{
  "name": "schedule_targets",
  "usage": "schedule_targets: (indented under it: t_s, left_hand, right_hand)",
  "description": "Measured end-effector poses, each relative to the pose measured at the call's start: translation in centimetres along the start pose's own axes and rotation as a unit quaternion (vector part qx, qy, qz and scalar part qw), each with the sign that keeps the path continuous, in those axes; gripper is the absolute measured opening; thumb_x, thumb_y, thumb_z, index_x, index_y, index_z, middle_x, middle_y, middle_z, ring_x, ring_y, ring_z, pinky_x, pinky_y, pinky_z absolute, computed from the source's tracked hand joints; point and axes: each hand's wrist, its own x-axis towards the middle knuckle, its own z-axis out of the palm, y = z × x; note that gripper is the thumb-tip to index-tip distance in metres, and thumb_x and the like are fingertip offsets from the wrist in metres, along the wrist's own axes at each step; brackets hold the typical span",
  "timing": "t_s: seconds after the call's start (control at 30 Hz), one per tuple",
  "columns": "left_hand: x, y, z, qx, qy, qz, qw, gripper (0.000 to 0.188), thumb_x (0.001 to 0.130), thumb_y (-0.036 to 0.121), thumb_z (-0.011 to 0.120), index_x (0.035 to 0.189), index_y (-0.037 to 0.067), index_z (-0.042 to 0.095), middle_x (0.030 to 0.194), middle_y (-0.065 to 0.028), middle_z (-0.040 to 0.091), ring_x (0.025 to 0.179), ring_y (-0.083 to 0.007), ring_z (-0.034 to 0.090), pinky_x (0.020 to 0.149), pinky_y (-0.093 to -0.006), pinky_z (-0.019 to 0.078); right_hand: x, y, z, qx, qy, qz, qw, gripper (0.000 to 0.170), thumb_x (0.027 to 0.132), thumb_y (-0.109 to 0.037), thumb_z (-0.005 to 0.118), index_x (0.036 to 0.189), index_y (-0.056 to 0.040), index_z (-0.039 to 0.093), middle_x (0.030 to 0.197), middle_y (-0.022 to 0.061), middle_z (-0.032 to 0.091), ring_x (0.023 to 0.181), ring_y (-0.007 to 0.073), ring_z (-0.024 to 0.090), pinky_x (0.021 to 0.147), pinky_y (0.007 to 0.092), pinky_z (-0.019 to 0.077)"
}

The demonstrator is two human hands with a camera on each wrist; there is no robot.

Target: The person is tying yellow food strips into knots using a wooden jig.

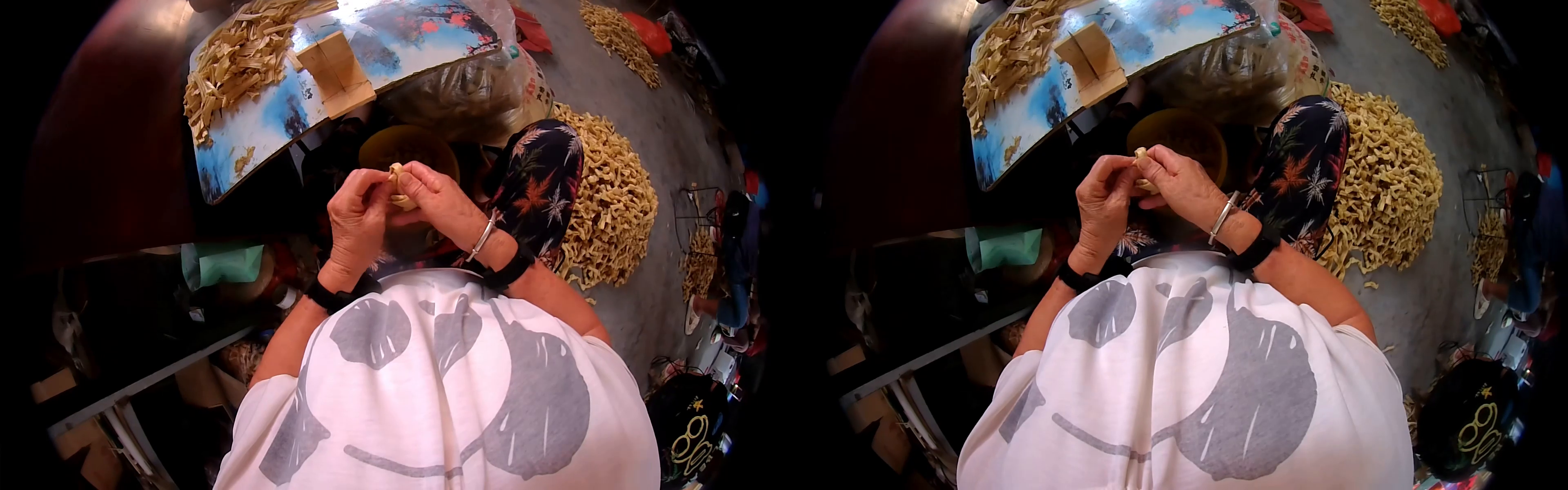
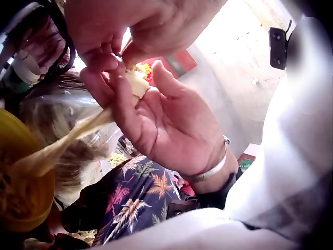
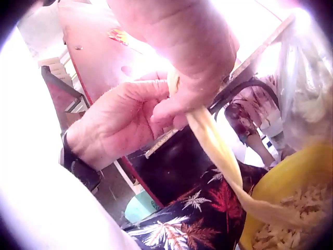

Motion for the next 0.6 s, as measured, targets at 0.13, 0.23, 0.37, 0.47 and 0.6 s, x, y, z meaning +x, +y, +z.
schedule_targets:
  t_s: [0.13, 0.23, 0.37, 0.47, 0.6]
  left_hand:
    - [1.3, 0.9, -2.2, -0.086, 0.026, -0.095, 0.991, 0.006, 0.093, 0.001, 0.060, 0.091, 0.005, 0.064, 0.075, 0.0037, 0.056, 0.062, -0.0039, 0.049, 0.056, -0.0178, 0.0420]
    - [1.6, 0.2, -3.1, -0.229, 0.016, -0.168, 0.959, 0.007, 0.095, 0.006, 0.060, 0.101, 0.004, 0.063, 0.079, 0.0000, 0.060, 0.065, -0.0063, 0.053, 0.058, -0.0199, 0.0455]
    - [0.5, -0.8, -1.5, -0.442, 0.008, -0.224, 0.869, 0.028, 0.094, 0.010, 0.063, 0.119, 0.001, 0.054, 0.098, -0.0069, 0.064, 0.079, -0.0125, 0.060, 0.069, -0.0246, 0.0497]
    - [0.0, -0.2, -0.5, -0.399, 0.004, -0.220, 0.890, 0.030, 0.092, 0.009, 0.066, 0.118, 0.001, 0.055, 0.103, -0.0085, 0.065, 0.090, -0.0149, 0.063, 0.081, -0.0257, 0.0501]
    - [0.5, -0.2, -1.1, -0.375, -0.038, -0.232, 0.897, 0.031, 0.093, 0.008, 0.065, 0.121, 0.001, 0.056, 0.103, -0.0068, 0.066, 0.086, -0.0143, 0.063, 0.081, -0.0267, 0.0518]
  right_hand:
    - [-1.3, -1.8, -1.1, -0.255, 0.021, -0.040, 0.966, 0.019, 0.098, -0.017, 0.056, 0.102, 0.0003, 0.063, 0.072, 0.0086, 0.067, 0.061, 0.0144, 0.065, 0.058, 0.0269, 0.0531]
    - [-2.1, -1.2, -0.3, -0.299, 0.061, -0.113, 0.945, 0.012, 0.092, -0.012, 0.061, 0.091, -0.0008, 0.064, 0.067, 0.0111, 0.064, 0.058, 0.0225, 0.064, 0.055, 0.0337, 0.0481]
    - [-1.5, 0.0, 0.2, -0.394, 0.125, -0.221, 0.884, 0.009, 0.090, -0.013, 0.063, 0.089, -0.0044, 0.063, 0.073, 0.0117, 0.065, 0.064, 0.0288, 0.065, 0.057, 0.0363, 0.0501]
    - [-1.4, 0.9, 0.6, -0.511, 0.103, -0.298, 0.800, 0.008, 0.089, -0.014, 0.064, 0.092, -0.0071, 0.063, 0.081, 0.0112, 0.066, 0.070, 0.0315, 0.065, 0.059, 0.0390, 0.0515]
    - [-0.7, 0.3, 0.4, -0.451, 0.113, -0.311, 0.829, 0.019, 0.089, -0.019, 0.066, 0.102, -0.0059, 0.062, 0.089, 0.0119, 0.067, 0.076, 0.0292, 0.068, 0.065, 0.0373, 0.0539]
